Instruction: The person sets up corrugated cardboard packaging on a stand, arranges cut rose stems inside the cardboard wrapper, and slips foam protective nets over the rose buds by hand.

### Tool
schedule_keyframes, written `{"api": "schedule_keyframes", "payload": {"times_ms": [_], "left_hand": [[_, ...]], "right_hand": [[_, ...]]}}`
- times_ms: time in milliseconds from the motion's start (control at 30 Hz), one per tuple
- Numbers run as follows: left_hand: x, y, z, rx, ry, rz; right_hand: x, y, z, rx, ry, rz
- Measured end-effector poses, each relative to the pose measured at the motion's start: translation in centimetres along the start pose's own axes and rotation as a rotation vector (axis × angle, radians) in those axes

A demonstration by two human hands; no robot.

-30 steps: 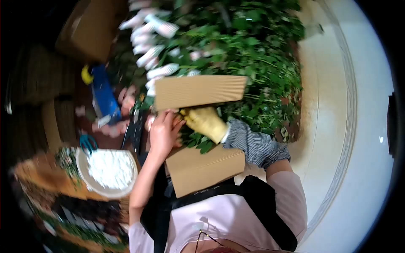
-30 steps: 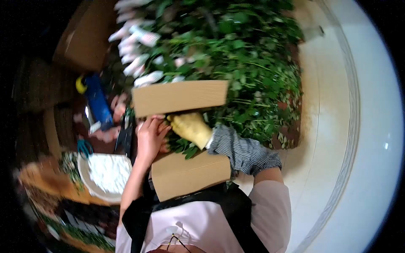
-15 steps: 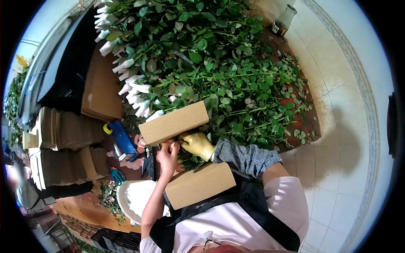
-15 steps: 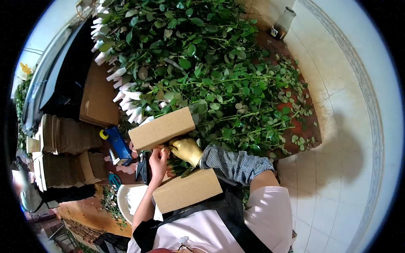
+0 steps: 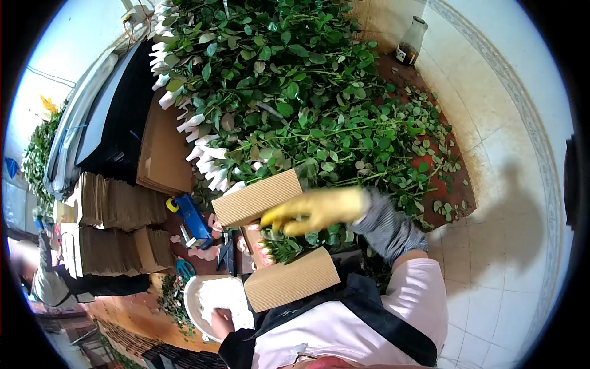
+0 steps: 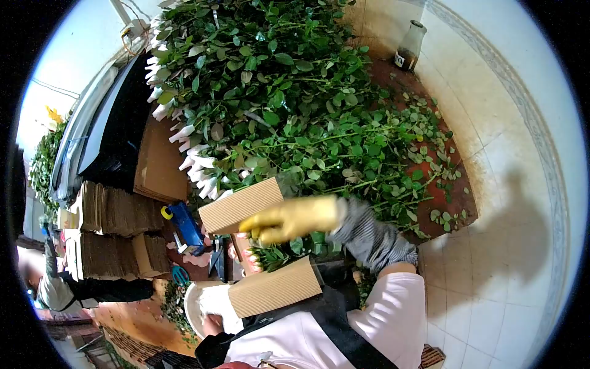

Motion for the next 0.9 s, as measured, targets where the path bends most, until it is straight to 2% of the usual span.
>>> {"api": "schedule_keyframes", "payload": {"times_ms": [33,67,100,167,200,233,267,333,433,467,500,533,567,633,667,700,733,800,833,900], "left_hand": [[-1.2,5.2,-2.2,0.056,0.122,0.126],[-2.6,8.9,-4.0,0.094,0.209,0.228],[-3.4,11.8,-5.8,0.094,0.257,0.288],[-4.2,16.2,-8.9,0.064,0.306,0.358],[-4.2,17.8,-10.4,0.029,0.320,0.374],[-4.3,19.1,-11.6,-0.013,0.329,0.382],[-4.4,20.5,-12.8,-0.057,0.335,0.388],[-4.3,22.6,-14.4,-0.159,0.326,0.383],[-2.5,24.7,-16.5,-0.398,0.279,0.335],[-1.7,22.5,-15.5,-0.424,0.258,0.305],[-1.3,19.6,-13.8,-0.299,0.234,0.175],[-0.6,15.7,-11.9,-0.053,0.235,0.119],[-0.3,11.8,-9.7,-0.072,0.210,0.048],[0.4,5.9,-5.7,-0.119,0.219,0.037],[0.9,3.9,-4.2,-0.096,0.192,-0.035],[1.1,0.7,-2.4,-0.117,0.177,-0.095],[1.2,-1.9,-0.7,-0.095,0.149,-0.139],[1.6,-6.1,1.2,-0.101,0.123,-0.199],[1.7,-8.2,2.0,-0.133,0.112,-0.222],[1.5,-12.8,3.1,-0.228,0.108,-0.306]], "right_hand": [[-0.7,-0.1,3.5,0.080,-0.076,0.062],[-1.6,0.0,9.0,-0.078,-0.329,0.138],[-2.1,-1.6,13.8,-0.201,-0.480,-0.013],[-5.0,-11.2,22.6,-0.391,-0.810,-0.599],[-6.7,-14.2,26.8,-0.769,-0.914,-0.851],[-7.9,-17.4,29.3,-0.917,-0.878,-1.076],[-9.0,-21.7,30.6,-1.108,-0.806,-1.144],[-9.8,-26.4,30.5,-1.220,-0.663,-1.251],[-8.4,-23.9,28.2,-1.209,-0.512,-1.302],[-8.8,-22.9,26.8,-1.186,-0.621,-1.190],[-9.5,-21.8,25.4,-1.157,-0.725,-1.076],[-9.6,-19.4,24.0,-1.218,-0.742,-0.976],[-9.5,-16.3,23.0,-1.276,-0.760,-0.868],[-12.3,-14.4,22.7,-1.359,-0.752,-1.005],[-13.0,-10.2,22.8,-1.412,-0.732,-1.015],[-13.7,-3.2,22.3,-1.554,-0.934,-0.852],[-14.4,0.5,22.8,-1.686,-0.890,-0.932],[-18.2,4.9,24.6,-1.804,-0.961,-0.955],[-21.0,7.9,24.2,-1.842,-1.233,-0.774],[-25.1,7.8,24.9,-1.951,-1.342,-0.840]]}}
Point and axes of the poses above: each hand's wrist, its own x-axis towards the middle knuckle, its own z-axis out of the back of the hand, y = z × x, the point moved 10 cm from there along x, towards the middle knuckle, and after that the axes turned 15 degrees about -x, right-handed, at the moved point
